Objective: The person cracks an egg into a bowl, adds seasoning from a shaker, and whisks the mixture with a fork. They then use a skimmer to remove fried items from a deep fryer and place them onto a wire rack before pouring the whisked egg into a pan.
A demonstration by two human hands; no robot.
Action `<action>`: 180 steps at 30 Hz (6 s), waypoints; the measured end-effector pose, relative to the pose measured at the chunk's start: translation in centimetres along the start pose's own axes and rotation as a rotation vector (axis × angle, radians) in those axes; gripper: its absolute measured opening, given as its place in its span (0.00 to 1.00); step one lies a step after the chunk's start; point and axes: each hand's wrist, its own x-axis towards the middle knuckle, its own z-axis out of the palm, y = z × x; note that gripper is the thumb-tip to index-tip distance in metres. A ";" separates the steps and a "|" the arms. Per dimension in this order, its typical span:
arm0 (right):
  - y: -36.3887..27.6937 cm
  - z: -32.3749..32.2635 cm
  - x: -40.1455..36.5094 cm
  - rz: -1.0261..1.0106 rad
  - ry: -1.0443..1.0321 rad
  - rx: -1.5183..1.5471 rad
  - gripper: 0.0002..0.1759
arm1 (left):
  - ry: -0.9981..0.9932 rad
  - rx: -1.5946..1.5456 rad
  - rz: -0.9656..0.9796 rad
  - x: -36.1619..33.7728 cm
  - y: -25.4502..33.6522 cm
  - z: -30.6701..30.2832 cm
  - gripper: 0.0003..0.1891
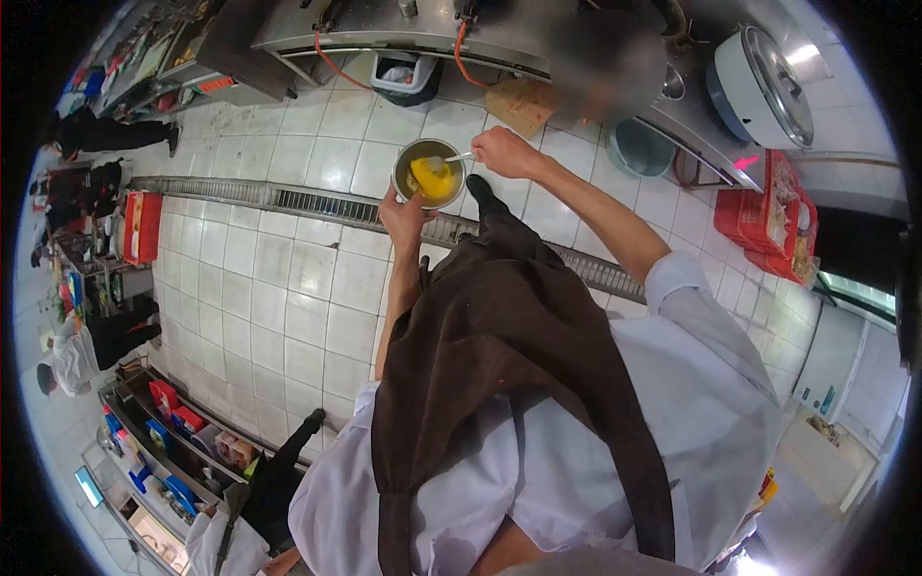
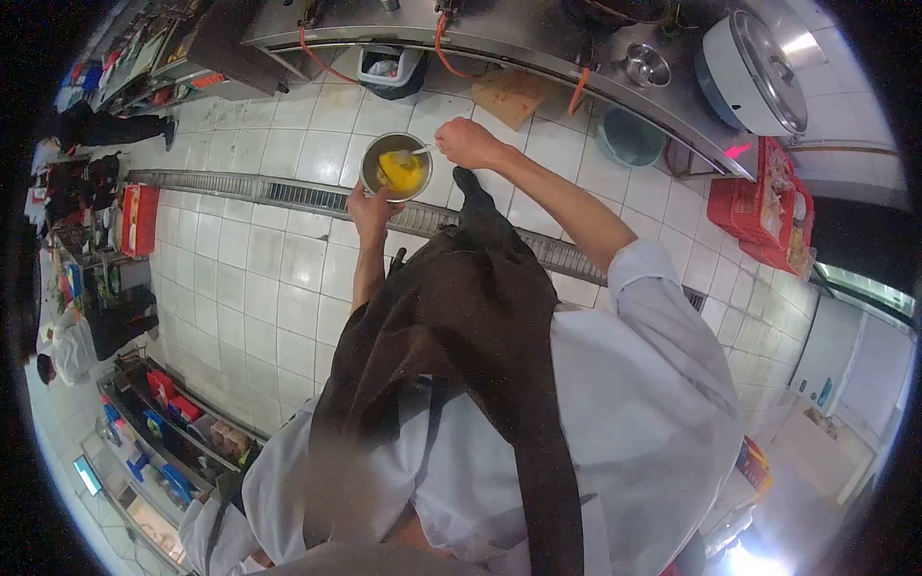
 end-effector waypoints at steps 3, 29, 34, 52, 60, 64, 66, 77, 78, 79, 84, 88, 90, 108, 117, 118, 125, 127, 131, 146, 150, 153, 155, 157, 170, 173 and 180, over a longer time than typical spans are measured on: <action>0.7 0.1 -0.5 0.053 -0.162 -0.013 0.11 | -0.006 0.019 -0.055 -0.1 -0.4 0.3 0.24; 11.2 -3.6 -6.5 0.287 0.202 -0.110 0.13 | -0.266 0.411 0.216 8.4 -6.0 12.6 0.32; 13.1 -7.0 -4.9 0.318 0.149 0.013 0.09 | -0.268 0.190 -0.041 9.1 1.7 16.7 0.28; 18.7 -15.6 3.3 0.298 0.183 -0.093 0.09 | -0.278 0.349 0.061 18.9 7.2 24.1 0.32; 18.9 -17.3 9.2 0.212 0.316 0.031 0.09 | -0.268 0.169 -0.042 23.8 10.2 22.9 0.32; 18.7 -18.5 12.2 0.316 0.099 0.065 0.10 | -0.228 0.228 0.036 26.8 9.8 22.3 0.31; 18.4 -18.6 14.3 0.285 0.153 -0.006 0.10 | -0.199 0.232 0.077 28.1 11.0 21.8 0.31; 17.1 -18.0 19.2 0.218 0.305 -0.014 0.10 | -0.146 0.306 0.015 33.5 10.4 18.7 0.32; 17.5 -17.5 18.9 0.214 0.214 0.024 0.10 | -0.187 0.331 -0.039 33.0 12.4 18.3 0.32; 17.9 -17.8 20.8 0.174 0.143 0.054 0.10 | -0.163 0.390 0.081 34.0 10.7 18.4 0.32; 17.1 -17.3 21.7 0.184 0.216 -0.023 0.10 | -0.224 0.339 0.101 35.4 11.0 17.4 0.32; 16.9 -17.7 23.2 0.265 0.074 -0.012 0.10 | -0.211 0.277 0.074 35.7 13.0 16.9 0.32; 16.2 -17.6 23.7 0.254 0.191 0.003 0.10 | -0.199 0.351 0.109 37.0 12.6 16.9 0.32; 14.4 -16.7 28.9 0.175 0.127 0.005 0.11 | -0.147 0.228 0.081 38.6 13.6 13.0 0.31; 15.1 -16.2 29.8 0.142 0.230 -0.061 0.10 | -0.096 0.410 0.186 42.4 10.4 12.9 0.27; 15.1 -16.7 29.9 0.256 -0.003 -0.056 0.10 | -0.082 0.472 0.266 42.9 8.2 13.2 0.27; 13.9 -16.8 28.9 0.279 0.131 0.055 0.09 | -0.228 0.113 -0.002 39.7 12.9 13.0 0.30; 14.9 -16.6 28.9 0.306 0.171 0.003 0.09 | -0.263 0.099 0.007 39.8 13.5 13.4 0.30; 14.4 -15.5 27.3 0.277 0.295 0.079 0.09 | -0.276 0.106 -0.012 39.1 12.6 13.5 0.31; 15.3 -15.0 23.3 0.396 0.363 0.006 0.10 | -0.404 0.192 0.008 38.2 12.3 16.2 0.27; 14.4 -15.2 21.9 0.417 0.318 0.095 0.10 | -0.505 0.117 0.075 37.9 11.0 16.8 0.29; 16.1 -13.3 20.9 0.492 0.331 -0.134 0.09 | -0.532 0.225 0.006 37.1 12.5 16.9 0.29; 15.3 -14.6 20.6 0.464 0.250 0.013 0.09 | -0.566 0.235 -0.004 37.3 12.8 17.8 0.29; 15.9 -13.8 20.2 0.501 0.297 -0.058 0.09 | -0.564 0.169 -0.051 37.0 12.3 17.9 0.29; 15.1 -13.7 18.5 0.597 0.336 -0.171 0.10 | -0.638 0.199 -0.077 37.1 11.7 19.2 0.29; 14.6 -13.9 18.2 0.521 0.427 -0.036 0.09 | -0.638 0.177 -0.072 37.6 11.2 19.2 0.28; 15.8 -13.9 18.6 0.518 0.427 -0.031 0.11 | -0.644 0.154 -0.056 37.5 11.1 19.4 0.26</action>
